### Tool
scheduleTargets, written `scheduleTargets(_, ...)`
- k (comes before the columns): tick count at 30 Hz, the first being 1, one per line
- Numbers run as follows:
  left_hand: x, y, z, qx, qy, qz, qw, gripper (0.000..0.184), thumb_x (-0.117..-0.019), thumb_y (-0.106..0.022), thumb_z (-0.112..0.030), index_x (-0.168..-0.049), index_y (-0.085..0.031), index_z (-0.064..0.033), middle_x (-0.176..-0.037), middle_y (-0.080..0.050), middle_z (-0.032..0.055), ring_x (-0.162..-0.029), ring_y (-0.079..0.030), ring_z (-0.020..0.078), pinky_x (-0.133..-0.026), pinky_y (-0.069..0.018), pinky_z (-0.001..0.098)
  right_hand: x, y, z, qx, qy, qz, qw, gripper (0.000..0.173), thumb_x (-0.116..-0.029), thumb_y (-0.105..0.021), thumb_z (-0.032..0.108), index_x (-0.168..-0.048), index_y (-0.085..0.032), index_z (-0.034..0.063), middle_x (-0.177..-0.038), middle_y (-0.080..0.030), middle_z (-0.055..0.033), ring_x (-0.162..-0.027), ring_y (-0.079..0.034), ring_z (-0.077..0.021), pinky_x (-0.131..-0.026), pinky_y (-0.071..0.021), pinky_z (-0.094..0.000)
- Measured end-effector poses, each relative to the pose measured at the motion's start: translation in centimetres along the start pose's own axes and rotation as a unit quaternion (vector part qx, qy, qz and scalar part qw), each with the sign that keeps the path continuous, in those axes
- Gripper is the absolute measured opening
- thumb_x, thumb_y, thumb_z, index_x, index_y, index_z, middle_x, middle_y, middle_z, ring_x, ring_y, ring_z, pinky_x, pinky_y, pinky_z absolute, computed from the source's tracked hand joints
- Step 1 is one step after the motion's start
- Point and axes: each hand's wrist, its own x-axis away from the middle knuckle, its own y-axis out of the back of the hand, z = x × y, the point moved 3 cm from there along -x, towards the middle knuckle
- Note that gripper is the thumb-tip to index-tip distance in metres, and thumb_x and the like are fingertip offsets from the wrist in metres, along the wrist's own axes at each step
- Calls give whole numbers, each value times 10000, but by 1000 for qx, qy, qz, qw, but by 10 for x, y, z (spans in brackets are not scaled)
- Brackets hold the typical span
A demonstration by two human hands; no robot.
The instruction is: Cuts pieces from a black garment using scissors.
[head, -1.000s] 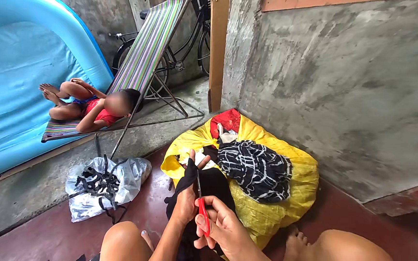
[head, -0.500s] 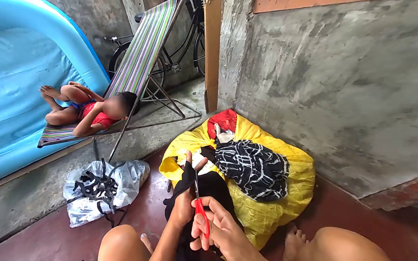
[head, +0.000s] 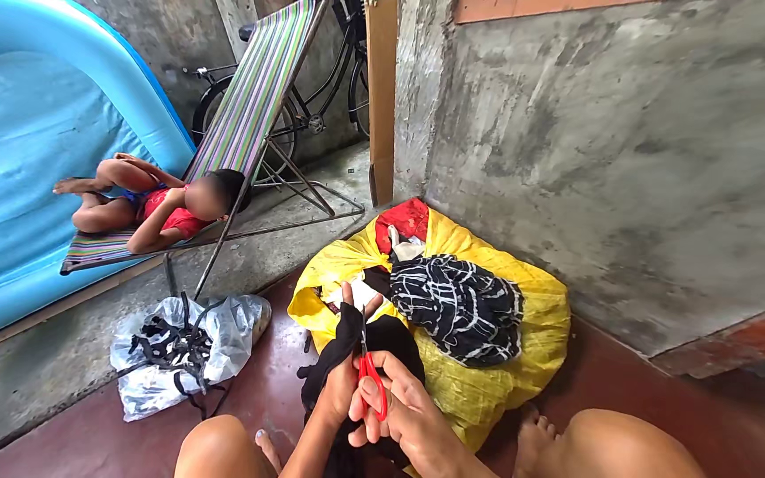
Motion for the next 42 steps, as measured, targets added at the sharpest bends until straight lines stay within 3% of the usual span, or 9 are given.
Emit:
scheduleTargets(5, 4, 0, 0, 26, -19, 24, 999, 474, -1072, -189, -138, -912, -636, -153, -765, -700, -114, -755, -663, -59, -745, -554, 151, 0, 1, -4, 13, 16, -3, 1000, 349, -1029, -573, 208, -1295, -438, 26, -844, -658, -64, -684, -687, -208, -647, -637, -404)
scheduleTargets(12, 2, 4, 5, -5, -16, 19, 1000, 403, -1073, -210, -133, -1191, -570, 4, -969, -671, -51, -899, -623, -58, -842, -517, 146, -1, 1, -5, 15, 20, -11, 1000, 355, -1017, -597, 154, -1306, -444, 17, -835, -670, -77, -699, -697, -212, -651, -633, -392)
scheduleTargets(18, 3, -1, 3, 19, -20, 23, 999, 407, -1048, -265, -83, -894, -636, -152, -781, -689, -121, -773, -652, -71, -759, -545, 137, -3, 3, -1, 4, 9, -27, 1000, 353, -1033, -557, 189, -1316, -436, 16, -837, -663, -82, -689, -691, -218, -670, -637, -411)
scheduleTargets(32, -5, 3, 18, 31, 6, 49, 998, 435, -1061, -239, -128, -909, -645, -157, -769, -690, -124, -747, -648, -77, -715, -542, 130, -8, 12, -5, -1, -5, -51, 999, 356, -1054, -543, 235, -1316, -445, 16, -860, -658, -103, -700, -689, -237, -685, -637, -429)
scheduleTargets(35, -9, 1, 23, 2, -19, 39, 999, 343, -1080, -349, -351, -1302, -549, -183, -1050, -729, -45, -949, -680, -7, -835, -554, 185, -9, 15, -5, -3, -13, -65, 998, 359, -1039, -573, 200, -1320, -456, 10, -865, -656, -102, -707, -684, -230, -681, -635, -423)
scheduleTargets(36, -14, 2, 24, -51, -38, 90, 994, 734, -1035, -351, -640, -1618, -220, -214, -1358, -639, 37, -1183, -631, 74, -997, -509, 256, -11, 16, -4, -1, -9, -75, 997, 368, -1029, -590, 184, -1326, -468, 4, -876, -658, -108, -715, -681, -229, -673, -629, -415)
scheduleTargets(38, -22, 0, 25, -109, -35, 113, 987, 1038, -890, -276, -862, -1647, 82, -249, -1444, -588, 112, -1220, -639, 173, -1015, -525, 344, -15, 24, 2, 23, 6, -94, 995, 348, -1025, -594, 168, -1314, -484, 8, -897, -660, -121, -735, -682, -239, -685, -627, -421)
scheduleTargets(40, -23, -1, 23, -114, -25, 95, 989, 1022, -889, -212, -874, -1648, 67, -249, -1354, -637, 89, -1089, -681, 164, -914, -577, 367, -21, 36, 13, 103, 50, -135, 984, 322, -1008, -598, 140, -1302, -506, 46, -909, -684, -102, -742, -693, -222, -689, -626, -410)
scheduleTargets(42, -25, 2, 15, -104, -16, 113, 988, 953, -922, -191, -844, -1649, 62, -281, -1479, -559, 62, -1207, -633, 181, -962, -547, 398, -25, 50, 26, 225, 109, -185, 950, 402, -997, -643, 167, -1362, -494, 87, -984, -704, -77, -804, -713, -197, -704, -633, -396)
